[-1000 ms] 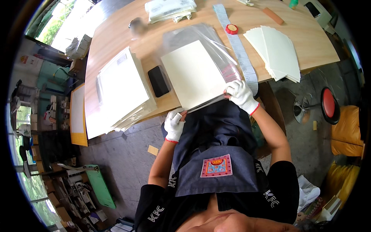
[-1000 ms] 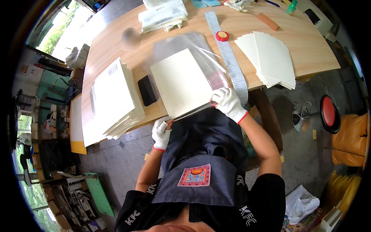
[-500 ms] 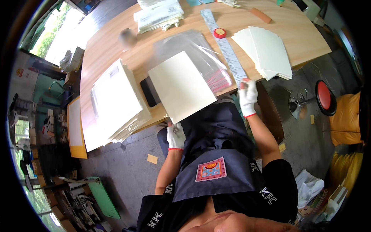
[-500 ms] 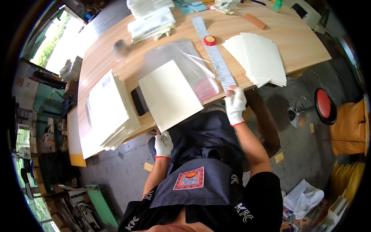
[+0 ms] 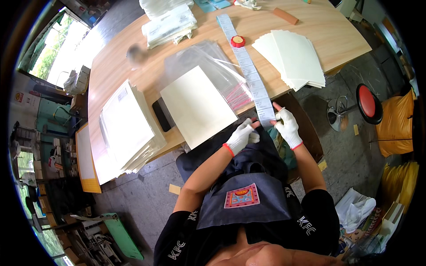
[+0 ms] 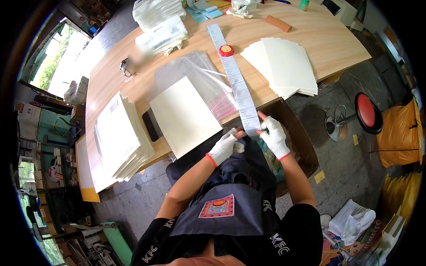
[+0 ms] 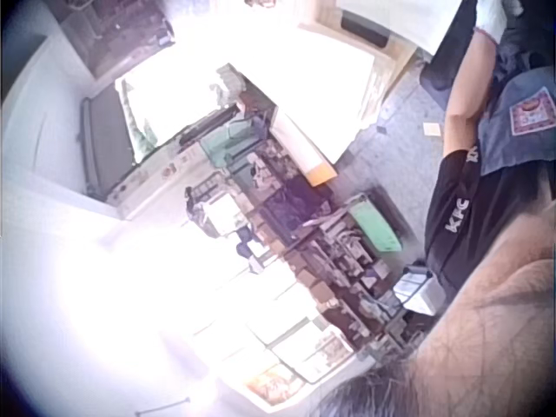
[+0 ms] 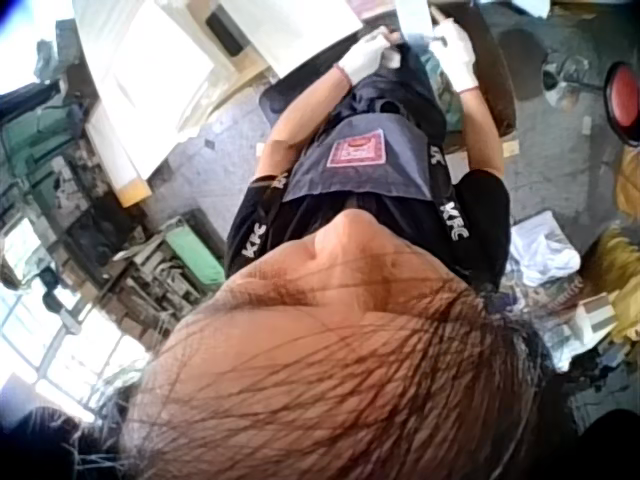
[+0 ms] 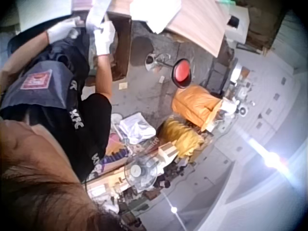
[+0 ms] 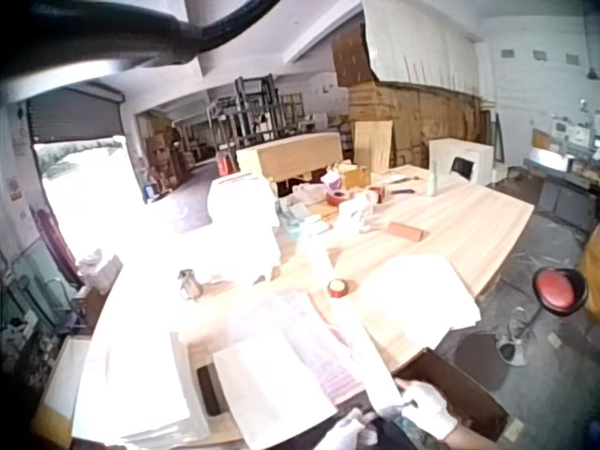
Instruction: The person repeatedly picks up a white sheet of paper and places it into a clear plastic sleeve. They smooth the sleeve with their gloved hands to remove air bubbles and then place the packaged item onto a growing stack on the table. The process is repeated continuously with multiple sheets.
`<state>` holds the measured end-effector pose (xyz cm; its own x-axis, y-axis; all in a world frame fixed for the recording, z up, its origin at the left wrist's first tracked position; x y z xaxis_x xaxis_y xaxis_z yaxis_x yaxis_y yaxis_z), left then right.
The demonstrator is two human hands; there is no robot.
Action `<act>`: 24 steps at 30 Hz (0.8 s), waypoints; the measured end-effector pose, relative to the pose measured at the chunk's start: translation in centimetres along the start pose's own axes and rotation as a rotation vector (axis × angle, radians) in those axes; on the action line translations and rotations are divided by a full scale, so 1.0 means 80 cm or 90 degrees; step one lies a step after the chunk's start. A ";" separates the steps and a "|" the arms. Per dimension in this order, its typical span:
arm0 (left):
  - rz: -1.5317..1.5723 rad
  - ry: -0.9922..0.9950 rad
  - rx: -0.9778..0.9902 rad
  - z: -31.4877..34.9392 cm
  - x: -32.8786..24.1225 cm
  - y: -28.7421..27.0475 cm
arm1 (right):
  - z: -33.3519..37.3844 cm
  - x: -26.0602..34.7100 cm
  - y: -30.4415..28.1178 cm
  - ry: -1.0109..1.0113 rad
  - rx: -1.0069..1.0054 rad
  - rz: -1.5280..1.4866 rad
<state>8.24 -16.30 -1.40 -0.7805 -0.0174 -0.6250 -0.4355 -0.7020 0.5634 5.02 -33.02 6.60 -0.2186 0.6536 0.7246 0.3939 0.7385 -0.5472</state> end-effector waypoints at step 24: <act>0.293 0.314 -0.435 0.200 0.017 -0.226 | -0.040 0.084 0.090 0.170 0.232 -0.287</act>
<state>7.88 7.73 -3.79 -0.4647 -0.5839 -0.6657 0.3445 -0.8118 0.4716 9.25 -23.89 8.87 -0.0439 0.2366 0.9706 -0.0240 0.9710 -0.2378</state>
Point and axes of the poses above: each hand's wrist, its own z-axis away from the middle knuckle, its own y-axis out of the palm, x = y × z, the point moved 8 cm from there along -z, towards the middle knuckle, and after that the axes turned 5 degrees about -y, right-handed, at the moved point
